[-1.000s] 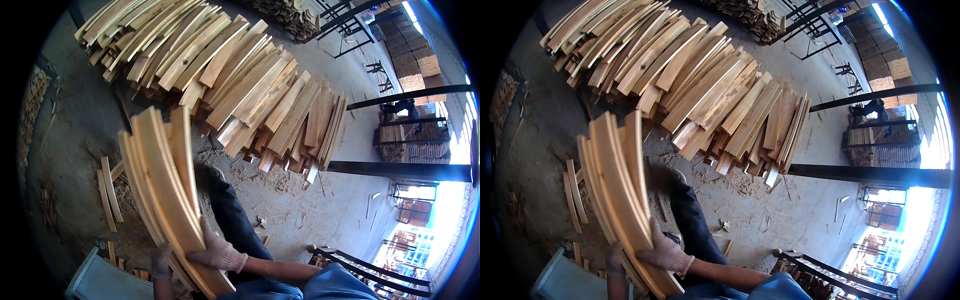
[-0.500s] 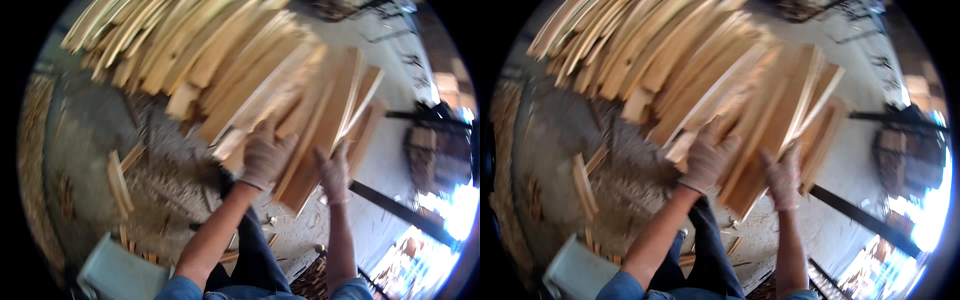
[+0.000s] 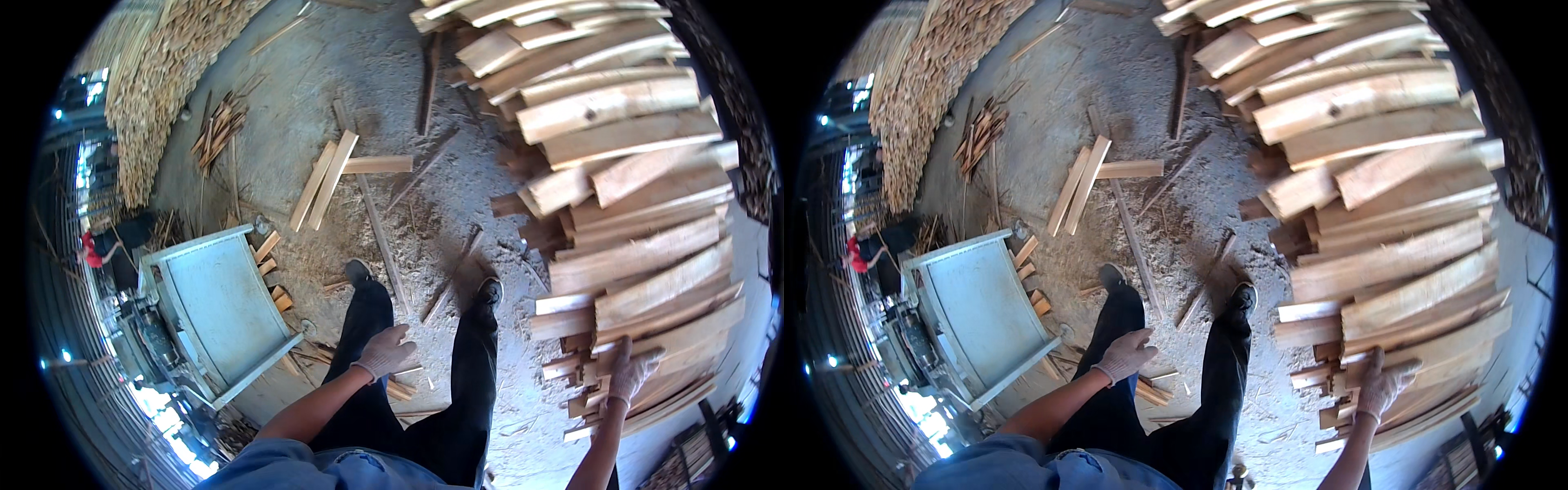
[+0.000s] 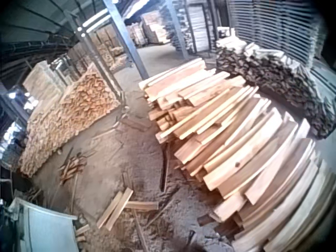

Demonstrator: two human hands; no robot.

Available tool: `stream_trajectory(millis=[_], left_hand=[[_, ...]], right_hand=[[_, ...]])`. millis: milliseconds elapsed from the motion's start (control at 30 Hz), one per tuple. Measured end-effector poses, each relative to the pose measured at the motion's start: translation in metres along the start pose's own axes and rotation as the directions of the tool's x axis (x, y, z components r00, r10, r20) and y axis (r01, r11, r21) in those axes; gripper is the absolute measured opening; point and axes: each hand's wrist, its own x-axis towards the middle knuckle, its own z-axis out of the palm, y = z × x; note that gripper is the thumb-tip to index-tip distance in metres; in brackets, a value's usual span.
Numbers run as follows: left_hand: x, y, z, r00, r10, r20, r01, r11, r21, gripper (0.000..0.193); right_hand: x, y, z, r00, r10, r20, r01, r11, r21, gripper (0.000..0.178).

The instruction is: The person gathers scattered wooden planks from the floor of a workshop and stacks them into neat piles. They repeatedly bend down to pick up bundles of wood and place them onto a growing stack, clearing the floor area.

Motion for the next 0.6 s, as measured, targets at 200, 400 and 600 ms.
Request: stream_trajectory(millis=[200,400,600], left_hand=[[0.034,-0.083,-0.059,0.986,-0.111,-0.127,0.071,0.955,-0.288,0.074],[0.095,-0.175,-0.137,0.961,-0.238,-0.137,0.157,0.886,-0.436,0.077],[0.135,-0.212,-0.191,0.978,-0.120,-0.171,-0.019,0.763,-0.646,0.080]], right_hand=[[-0.066,-0.069,-0.063,0.989,-0.031,0.147,0.047,0.993,-0.109,0.097],[-0.193,-0.236,-0.041,0.782,-0.544,0.304,0.596,0.796,-0.109,0.097],[-0.271,-0.495,0.026,0.307,-0.832,0.461,0.913,0.395,0.106,0.092]])
